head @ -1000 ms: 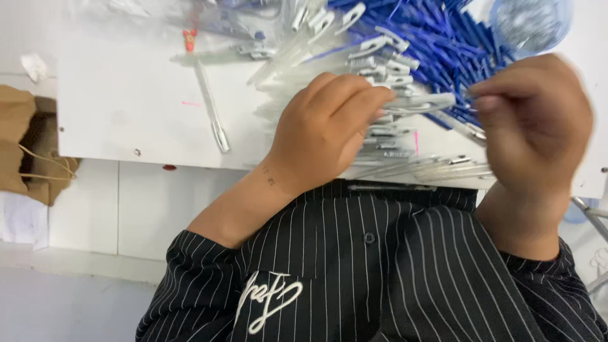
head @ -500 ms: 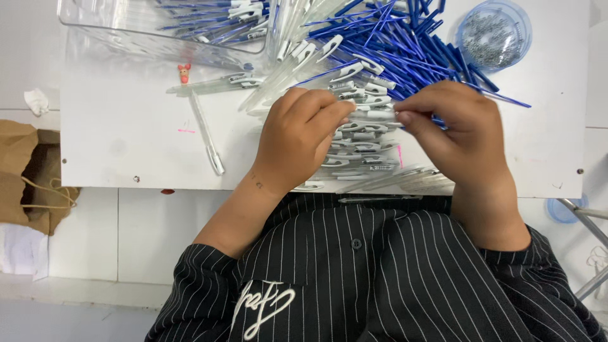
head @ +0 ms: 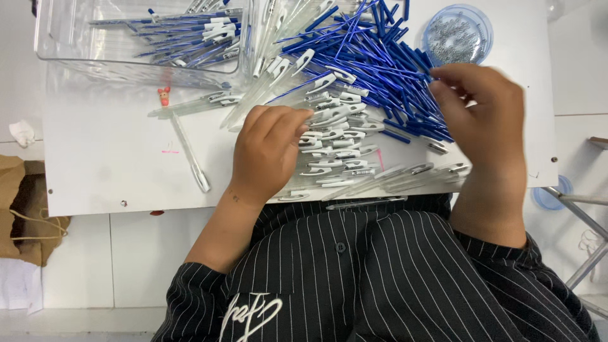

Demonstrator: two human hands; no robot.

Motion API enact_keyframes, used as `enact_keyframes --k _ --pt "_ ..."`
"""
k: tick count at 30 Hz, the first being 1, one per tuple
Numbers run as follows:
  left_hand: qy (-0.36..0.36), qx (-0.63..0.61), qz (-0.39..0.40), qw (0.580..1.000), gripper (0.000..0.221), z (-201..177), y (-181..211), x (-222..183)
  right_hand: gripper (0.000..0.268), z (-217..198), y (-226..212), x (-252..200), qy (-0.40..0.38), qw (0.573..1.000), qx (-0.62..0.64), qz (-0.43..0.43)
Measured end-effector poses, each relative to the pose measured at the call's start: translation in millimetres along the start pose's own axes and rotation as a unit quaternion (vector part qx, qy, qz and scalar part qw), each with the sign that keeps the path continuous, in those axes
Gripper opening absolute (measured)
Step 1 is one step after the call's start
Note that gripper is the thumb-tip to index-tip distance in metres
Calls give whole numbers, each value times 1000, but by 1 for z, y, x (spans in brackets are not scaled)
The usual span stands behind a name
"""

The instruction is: The person assembles ballpoint pens by inserting ink refills into plastic pen bodies and attaching the pen caps.

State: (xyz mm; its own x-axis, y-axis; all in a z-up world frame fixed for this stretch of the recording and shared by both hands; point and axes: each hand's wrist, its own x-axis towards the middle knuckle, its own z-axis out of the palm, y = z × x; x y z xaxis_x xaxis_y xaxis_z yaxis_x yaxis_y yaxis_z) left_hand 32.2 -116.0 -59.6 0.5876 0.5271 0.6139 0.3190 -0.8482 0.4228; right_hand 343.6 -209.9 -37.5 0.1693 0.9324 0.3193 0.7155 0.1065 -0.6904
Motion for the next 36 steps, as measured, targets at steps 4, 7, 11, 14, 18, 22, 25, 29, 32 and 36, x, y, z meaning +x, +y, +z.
enact_keyframes --k 4,7,11,14,18,22,25,29,32,36 --pt "2 -2 -12 1000 22 4 1 -2 16 -13 40 -6 -12 980 -197 -15" --pt "5 4 -2 1000 24 11 3 -1 22 -14 58 -12 -17 975 -222 1" --pt "21 19 15 999 20 14 3 1 24 -14 73 -20 -15 964 -262 41" --pt "43 42 22 998 19 15 0 -1 25 -12 76 -22 6 966 -247 74" --pt "54 53 33 997 21 18 -3 -2 14 -10 84 -20 0 967 -242 75" --pt "48 35 48 997 21 20 -3 -1 13 -10 85 -21 1 969 -243 52" --pt "47 24 52 997 20 22 -2 0 9 -15 63 -13 10 976 -214 33" --pt "46 -19 66 997 17 21 3 2 31 -11 23 -18 52 996 -13 74" --pt "51 -18 87 995 20 25 -1 -2 25 -5 7 -32 71 987 134 54" --pt "59 -20 87 994 25 26 0 -3 29 -3 -2 -40 53 974 218 10"
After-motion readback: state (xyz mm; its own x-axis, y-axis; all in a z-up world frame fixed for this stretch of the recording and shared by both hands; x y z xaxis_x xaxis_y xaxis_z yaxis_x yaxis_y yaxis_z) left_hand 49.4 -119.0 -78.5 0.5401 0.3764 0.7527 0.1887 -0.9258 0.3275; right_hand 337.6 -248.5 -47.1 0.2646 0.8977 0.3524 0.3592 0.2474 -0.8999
